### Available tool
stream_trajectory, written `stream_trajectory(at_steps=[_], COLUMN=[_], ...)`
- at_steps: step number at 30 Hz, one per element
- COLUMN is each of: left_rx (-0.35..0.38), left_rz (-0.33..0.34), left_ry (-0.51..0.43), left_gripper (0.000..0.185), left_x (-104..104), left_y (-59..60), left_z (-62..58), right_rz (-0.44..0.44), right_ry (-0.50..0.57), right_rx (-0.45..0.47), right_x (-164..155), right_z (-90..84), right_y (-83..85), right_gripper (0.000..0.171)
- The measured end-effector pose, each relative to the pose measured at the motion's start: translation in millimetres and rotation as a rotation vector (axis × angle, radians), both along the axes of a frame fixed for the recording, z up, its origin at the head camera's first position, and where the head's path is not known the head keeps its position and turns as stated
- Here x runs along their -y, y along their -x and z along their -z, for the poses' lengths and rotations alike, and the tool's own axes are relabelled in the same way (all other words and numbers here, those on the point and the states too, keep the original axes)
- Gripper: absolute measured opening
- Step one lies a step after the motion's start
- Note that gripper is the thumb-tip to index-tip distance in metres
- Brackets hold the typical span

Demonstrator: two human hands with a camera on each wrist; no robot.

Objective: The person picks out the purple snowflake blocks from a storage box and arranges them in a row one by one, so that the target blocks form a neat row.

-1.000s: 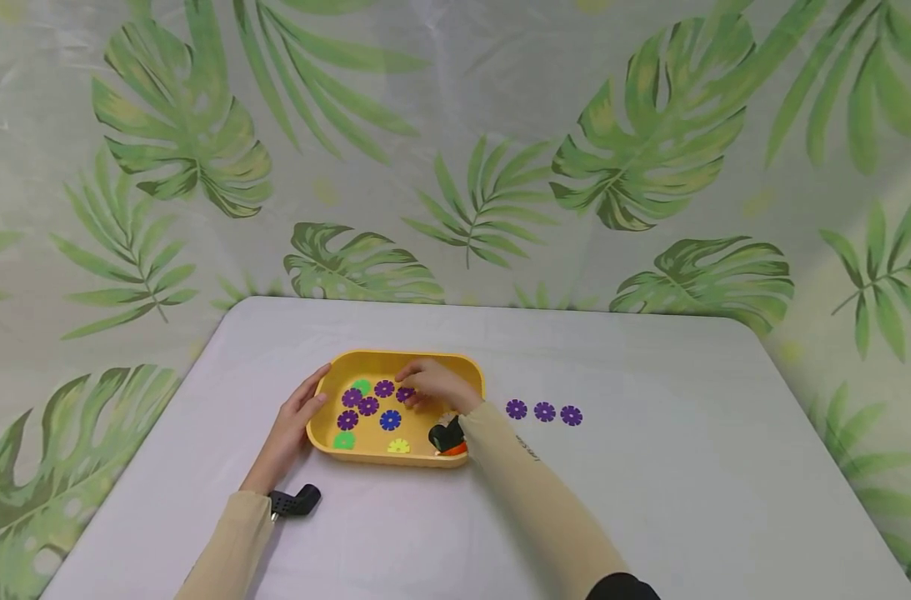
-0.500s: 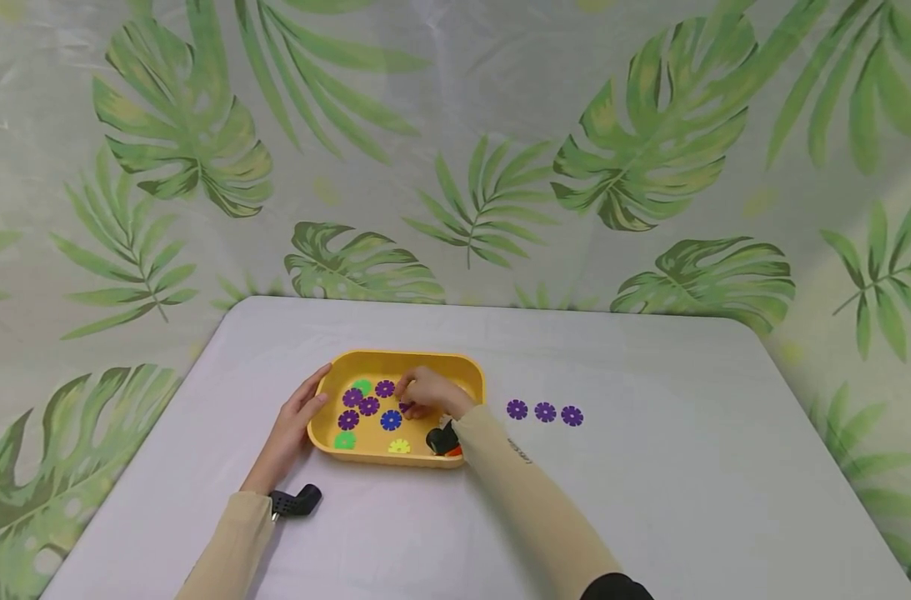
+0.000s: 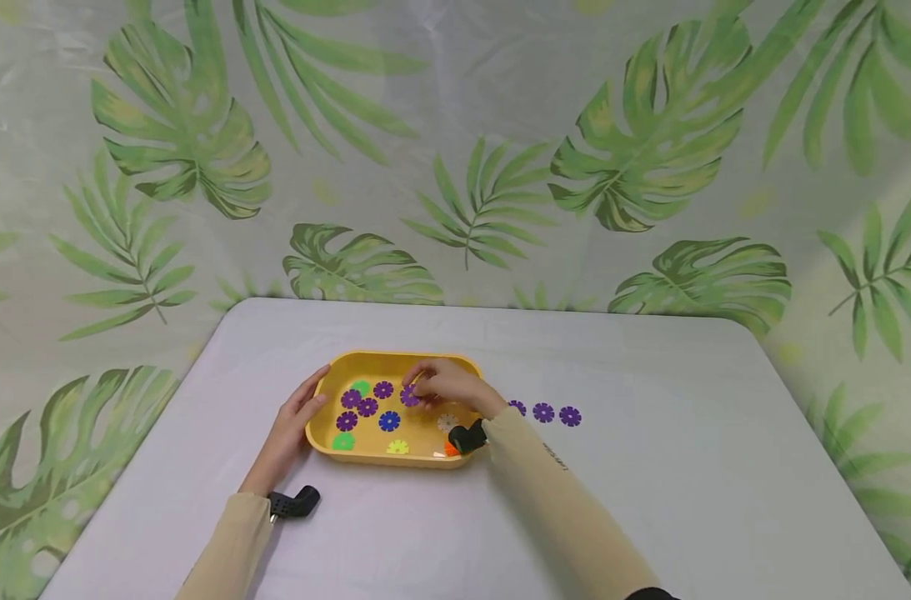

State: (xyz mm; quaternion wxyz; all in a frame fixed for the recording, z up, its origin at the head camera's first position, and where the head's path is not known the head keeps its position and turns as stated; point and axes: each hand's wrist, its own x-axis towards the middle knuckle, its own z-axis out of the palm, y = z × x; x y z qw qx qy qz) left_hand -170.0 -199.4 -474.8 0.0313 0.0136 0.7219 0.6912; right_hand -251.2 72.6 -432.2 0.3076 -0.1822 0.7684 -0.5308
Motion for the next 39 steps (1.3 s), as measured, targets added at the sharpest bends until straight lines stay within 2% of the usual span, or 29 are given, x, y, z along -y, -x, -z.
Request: stream_trajectory(at_steps=[7,12,18,25,28,30,33,37,39], left_rx=[-0.006,-0.006,-0.012,-0.02,-0.027,-0.026,-0.022,-0.012,-0.002], left_rz=[0.006,0.008,0.002,-0.013,-0.011,-0.011,-0.002,0.005,0.003], left_ry=[-0.011,-0.005,0.007,0.0,0.006,-0.001,0.003,0.023,0.023], left_gripper=[0.048,0.048,0.048,0.047,0.047,0.047,0.048,0.048,0.048], left_x=[0.7,0.4,0.9,6.8,7.8,7.5,4.7,0.7,-0.1], left_y=[-0.5,-0.4,0.7,8.9,9.5,8.7,5.1,0.6,0.2], left_z=[-0.1,-0.5,2.8,25.3,27.4,25.6,15.4,2.0,0.1], right_rz=[0.065,0.155,0.246,0.372,0.398,0.404,0.41,0.429,0.435], right_ry=[0.035,-0.008,-0.04,-0.086,-0.117,-0.141,-0.191,-0.247,-0.237], right_rx=[-0.046,-0.073,-0.101,-0.082,-0.074,-0.078,-0.096,-0.117,-0.127], right_x=[-52.0,-104.0,-168.1,-226.3,-238.9,-243.3,-245.7,-244.7,-242.5], right_z=[-18.4,-16.5,-1.5,24.4,33.2,37.2,39.7,37.9,34.4], right_y=[-2.5,-5.4,-15.5,-30.4,-35.7,-38.3,-41.5,-43.8,-43.9], right_gripper=[0.028,0.03,0.032,0.032,0.031,0.031,0.03,0.029,0.03])
